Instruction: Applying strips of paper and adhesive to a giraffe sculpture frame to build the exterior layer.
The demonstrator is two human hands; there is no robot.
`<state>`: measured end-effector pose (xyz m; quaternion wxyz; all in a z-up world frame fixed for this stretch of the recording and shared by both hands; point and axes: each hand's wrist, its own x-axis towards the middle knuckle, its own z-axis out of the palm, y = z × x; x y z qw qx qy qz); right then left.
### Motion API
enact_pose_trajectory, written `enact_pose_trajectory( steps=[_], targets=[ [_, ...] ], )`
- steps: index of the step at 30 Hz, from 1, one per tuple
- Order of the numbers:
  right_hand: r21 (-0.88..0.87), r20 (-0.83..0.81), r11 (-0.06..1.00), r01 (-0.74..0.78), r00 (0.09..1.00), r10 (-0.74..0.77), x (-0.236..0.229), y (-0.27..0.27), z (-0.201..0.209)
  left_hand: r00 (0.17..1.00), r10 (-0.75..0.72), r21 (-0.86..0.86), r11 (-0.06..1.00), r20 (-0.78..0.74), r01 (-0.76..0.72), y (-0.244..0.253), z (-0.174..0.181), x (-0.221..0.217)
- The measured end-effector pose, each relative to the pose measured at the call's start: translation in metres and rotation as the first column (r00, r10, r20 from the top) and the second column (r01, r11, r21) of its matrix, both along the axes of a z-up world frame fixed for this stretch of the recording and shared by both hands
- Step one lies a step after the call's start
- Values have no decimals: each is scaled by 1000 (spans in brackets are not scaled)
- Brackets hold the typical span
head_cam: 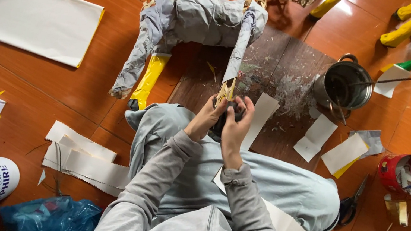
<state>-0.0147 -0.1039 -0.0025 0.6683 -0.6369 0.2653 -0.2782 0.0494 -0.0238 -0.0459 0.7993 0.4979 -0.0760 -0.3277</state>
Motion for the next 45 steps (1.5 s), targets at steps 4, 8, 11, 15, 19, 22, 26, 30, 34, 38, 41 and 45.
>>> enact_pose_trajectory(
  steps=[4, 8, 11, 15, 19, 22, 26, 30, 34, 38, 41, 45],
  targets=[
    [-140, -25, 970, -197, 980, 196, 12, -8, 4, 998, -46, 64, 997, 37, 43, 7, -4, 9],
    [-265, -61, 883, -386, 921, 385, 24, -25, -7, 993, -105, -6, 994, 50, 106, 10, -7, 10],
    [-326, -79, 862, -389, 919, 386, 36, -34, -16, 988, -153, -35, 988, -25, 152, 15, -2, 3],
    [-388, -87, 845, -367, 928, 363, 55, -33, -14, 976, -209, -115, 972, -52, 202, 20, 11, 3],
    [-556, -198, 767, -320, 947, 252, 71, -30, -22, 969, -233, -85, 971, -85, 226, 23, 27, 3],
    [-703, -340, 603, -377, 923, 181, 78, -40, -20, 960, -214, -39, 977, -179, 211, 17, 44, 1],
    [-519, -157, 812, -269, 963, 218, 50, -56, -21, 980, -81, 37, 995, -183, 89, 16, 40, 1],
    [-525, 116, 851, 5, 991, 65, -29, -19, 28, 973, 1, 17, 1000, -232, 3, 9, 38, -2],
    [-566, 5, 823, -50, 998, 64, -87, 11, -5, 970, -13, 57, 998, -244, 28, 13, 44, 1],
    [-622, -148, 704, -342, 934, 324, -82, 5, 19, 955, -44, 50, 997, -295, 61, 13, 50, 4],
    [-622, -250, 652, -435, 898, 361, -95, -15, 11, 951, -64, 33, 996, -301, 77, 13, 52, 3],
    [-480, -782, 495, -724, 609, 133, -146, -50, 6, 967, -86, 52, 994, -241, 101, 12, 63, 0]
  ],
)
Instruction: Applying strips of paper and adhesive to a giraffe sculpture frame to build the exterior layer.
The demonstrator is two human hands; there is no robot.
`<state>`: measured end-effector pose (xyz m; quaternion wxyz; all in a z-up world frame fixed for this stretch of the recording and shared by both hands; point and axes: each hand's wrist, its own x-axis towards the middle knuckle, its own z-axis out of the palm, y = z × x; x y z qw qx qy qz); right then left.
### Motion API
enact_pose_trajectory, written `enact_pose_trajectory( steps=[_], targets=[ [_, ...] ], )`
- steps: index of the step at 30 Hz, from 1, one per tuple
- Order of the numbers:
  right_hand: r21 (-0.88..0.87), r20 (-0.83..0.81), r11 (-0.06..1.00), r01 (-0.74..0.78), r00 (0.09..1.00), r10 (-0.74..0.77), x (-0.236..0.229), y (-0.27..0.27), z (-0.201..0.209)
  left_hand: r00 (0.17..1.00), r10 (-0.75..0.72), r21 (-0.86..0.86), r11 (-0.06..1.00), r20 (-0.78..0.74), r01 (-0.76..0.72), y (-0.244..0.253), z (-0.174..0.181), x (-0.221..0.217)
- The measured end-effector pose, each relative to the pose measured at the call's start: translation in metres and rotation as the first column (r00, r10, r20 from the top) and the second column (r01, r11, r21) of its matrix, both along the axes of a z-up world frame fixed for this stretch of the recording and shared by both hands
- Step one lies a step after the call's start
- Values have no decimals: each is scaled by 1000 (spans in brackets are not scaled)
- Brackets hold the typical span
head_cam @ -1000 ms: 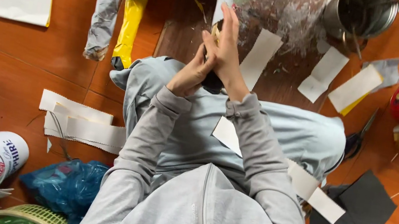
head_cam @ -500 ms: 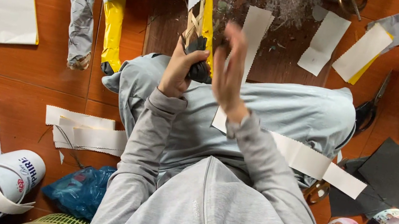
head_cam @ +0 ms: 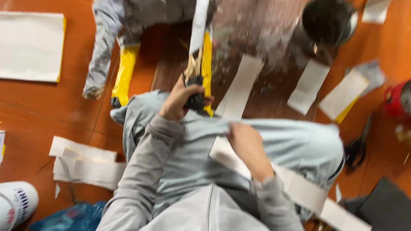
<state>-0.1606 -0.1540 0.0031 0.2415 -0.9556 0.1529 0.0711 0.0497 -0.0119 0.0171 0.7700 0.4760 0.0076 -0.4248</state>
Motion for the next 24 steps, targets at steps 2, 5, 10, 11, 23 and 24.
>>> enact_pose_trajectory(
  steps=[2, 5, 10, 11, 23, 24],
  targets=[
    [-76, -62, 997, -10, 998, 5, -33, -12, -1, 999, 8, -6, 1000, 36, -8, 3, -4, 2],
    [21, -230, 997, 73, 971, -67, -60, -18, 16, 999, 18, -4, 1000, 51, -18, 3, -22, 0],
    [245, -74, 953, 177, 984, -164, -85, -22, -18, 999, 19, 12, 1000, 49, -20, -2, -30, -3],
    [267, -107, 933, 241, 970, -220, -83, -23, -17, 999, 13, 40, 999, 34, -15, -3, -29, -3],
    [147, 184, 972, 183, 961, -209, -73, -65, 9, 999, 7, 15, 1000, -34, -7, 3, -11, -10],
    [280, 149, 904, 324, 915, -375, -69, -70, 31, 1000, 1, 3, 1000, -23, -1, 5, -10, -13]
  ],
)
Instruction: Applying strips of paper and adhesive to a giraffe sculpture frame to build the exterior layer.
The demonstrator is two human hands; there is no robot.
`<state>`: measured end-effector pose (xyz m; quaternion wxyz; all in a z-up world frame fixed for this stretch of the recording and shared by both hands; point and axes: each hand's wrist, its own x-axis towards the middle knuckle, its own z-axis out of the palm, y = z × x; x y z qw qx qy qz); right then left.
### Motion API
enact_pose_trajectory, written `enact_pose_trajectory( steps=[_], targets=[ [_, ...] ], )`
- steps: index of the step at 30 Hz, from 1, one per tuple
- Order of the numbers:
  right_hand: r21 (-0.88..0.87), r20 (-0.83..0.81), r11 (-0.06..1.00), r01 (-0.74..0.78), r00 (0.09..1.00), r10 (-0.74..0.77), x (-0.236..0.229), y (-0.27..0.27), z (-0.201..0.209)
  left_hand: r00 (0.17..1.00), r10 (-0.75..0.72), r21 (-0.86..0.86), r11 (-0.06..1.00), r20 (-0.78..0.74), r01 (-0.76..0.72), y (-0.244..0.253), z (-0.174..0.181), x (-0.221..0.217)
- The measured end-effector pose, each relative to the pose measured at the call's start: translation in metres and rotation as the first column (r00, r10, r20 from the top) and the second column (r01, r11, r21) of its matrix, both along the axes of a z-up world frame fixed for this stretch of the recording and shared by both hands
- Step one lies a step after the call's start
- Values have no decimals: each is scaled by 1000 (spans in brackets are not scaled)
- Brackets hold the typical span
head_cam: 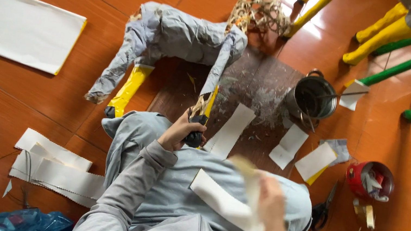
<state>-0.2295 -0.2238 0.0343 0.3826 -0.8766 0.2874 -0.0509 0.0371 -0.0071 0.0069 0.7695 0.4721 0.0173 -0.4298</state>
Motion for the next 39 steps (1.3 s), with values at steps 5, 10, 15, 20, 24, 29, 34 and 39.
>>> enact_pose_trajectory(
  steps=[5, 10, 15, 20, 24, 29, 34, 39],
  targets=[
    [-240, 273, 967, 85, 962, -17, 32, -74, 33, 999, -39, 28, 999, -34, 40, 0, 13, -9],
    [-79, 258, 983, 163, 956, -138, 93, -153, 29, 996, -77, 51, 996, -40, 79, -1, 13, -9],
    [-532, 265, 834, 148, 964, -2, 176, -227, 13, 998, -50, 105, 993, -41, 54, 2, 11, -9],
    [-769, 146, 618, 166, 986, -83, 228, -281, -65, 996, -69, 155, 985, -61, 78, 7, 4, -9],
    [-768, 66, 641, -6, 994, 89, 246, -235, -85, 994, -63, 142, 987, -90, 75, 12, -7, -11],
    [-412, -6, 910, 42, 999, -49, 265, -210, -94, 994, -59, 189, 979, -94, 76, 5, 12, -7],
    [-129, 28, 961, 245, 970, -243, 284, -225, -112, 994, -64, 187, 979, -86, 79, 4, 15, -8],
    [-236, -104, 953, 187, 971, -216, 297, -260, -185, 995, -58, 176, 982, -81, 71, 5, 11, -10]
  ],
)
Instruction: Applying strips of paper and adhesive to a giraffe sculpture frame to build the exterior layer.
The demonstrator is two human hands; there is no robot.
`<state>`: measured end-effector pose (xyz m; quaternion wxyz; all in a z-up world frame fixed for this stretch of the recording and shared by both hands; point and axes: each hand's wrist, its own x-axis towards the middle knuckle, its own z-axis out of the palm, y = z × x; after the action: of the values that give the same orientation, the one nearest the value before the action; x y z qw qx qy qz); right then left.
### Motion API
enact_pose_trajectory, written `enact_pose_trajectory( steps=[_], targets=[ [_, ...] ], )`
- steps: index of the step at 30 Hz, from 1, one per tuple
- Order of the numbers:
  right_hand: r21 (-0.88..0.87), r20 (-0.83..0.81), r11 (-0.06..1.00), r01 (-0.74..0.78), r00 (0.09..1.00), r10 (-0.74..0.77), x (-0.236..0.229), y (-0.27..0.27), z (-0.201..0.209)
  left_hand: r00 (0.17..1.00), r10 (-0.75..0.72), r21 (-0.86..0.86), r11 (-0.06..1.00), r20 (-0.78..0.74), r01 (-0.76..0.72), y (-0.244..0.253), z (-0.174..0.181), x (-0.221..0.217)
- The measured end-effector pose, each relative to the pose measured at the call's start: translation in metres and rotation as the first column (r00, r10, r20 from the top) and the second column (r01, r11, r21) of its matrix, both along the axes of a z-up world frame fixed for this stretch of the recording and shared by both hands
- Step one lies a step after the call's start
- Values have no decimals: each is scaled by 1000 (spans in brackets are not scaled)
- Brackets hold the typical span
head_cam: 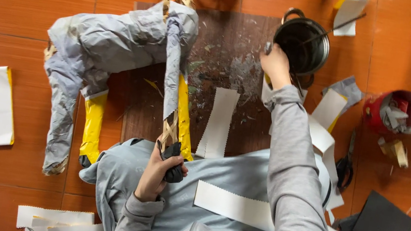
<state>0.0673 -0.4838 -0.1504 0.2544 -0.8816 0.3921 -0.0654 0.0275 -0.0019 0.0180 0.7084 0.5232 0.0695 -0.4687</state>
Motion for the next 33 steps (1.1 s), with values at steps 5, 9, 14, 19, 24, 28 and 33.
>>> enact_pose_trajectory(
  steps=[5, 9, 14, 19, 24, 28, 33],
  targets=[
    [4, 200, 997, -78, 977, 76, -26, 15, 36, 998, 47, -89, 995, -41, -51, -6, -2, 1],
    [209, 541, 947, -243, 836, 95, -62, 60, 77, 994, 56, -87, 994, -93, -64, -10, 19, 2],
    [549, 609, 757, -354, 790, -72, -120, 250, 184, 995, 98, -155, 983, -33, -102, -10, -29, -4],
    [250, 762, 768, -589, 609, 219, -150, 353, 159, 990, 132, -239, 964, 41, -118, -13, -61, -2],
    [66, 716, 773, -632, 569, 404, -144, 382, 155, 996, 86, -573, 815, -25, -85, -7, -117, 5],
    [26, 694, 758, -651, 558, 455, -143, 383, 149, 941, 336, -444, 849, 32, -287, -6, -132, 8],
    [-15, 604, 748, -663, 590, 535, -144, 380, 150, 823, 560, -200, 821, 96, -535, 17, -93, -17]
  ],
)
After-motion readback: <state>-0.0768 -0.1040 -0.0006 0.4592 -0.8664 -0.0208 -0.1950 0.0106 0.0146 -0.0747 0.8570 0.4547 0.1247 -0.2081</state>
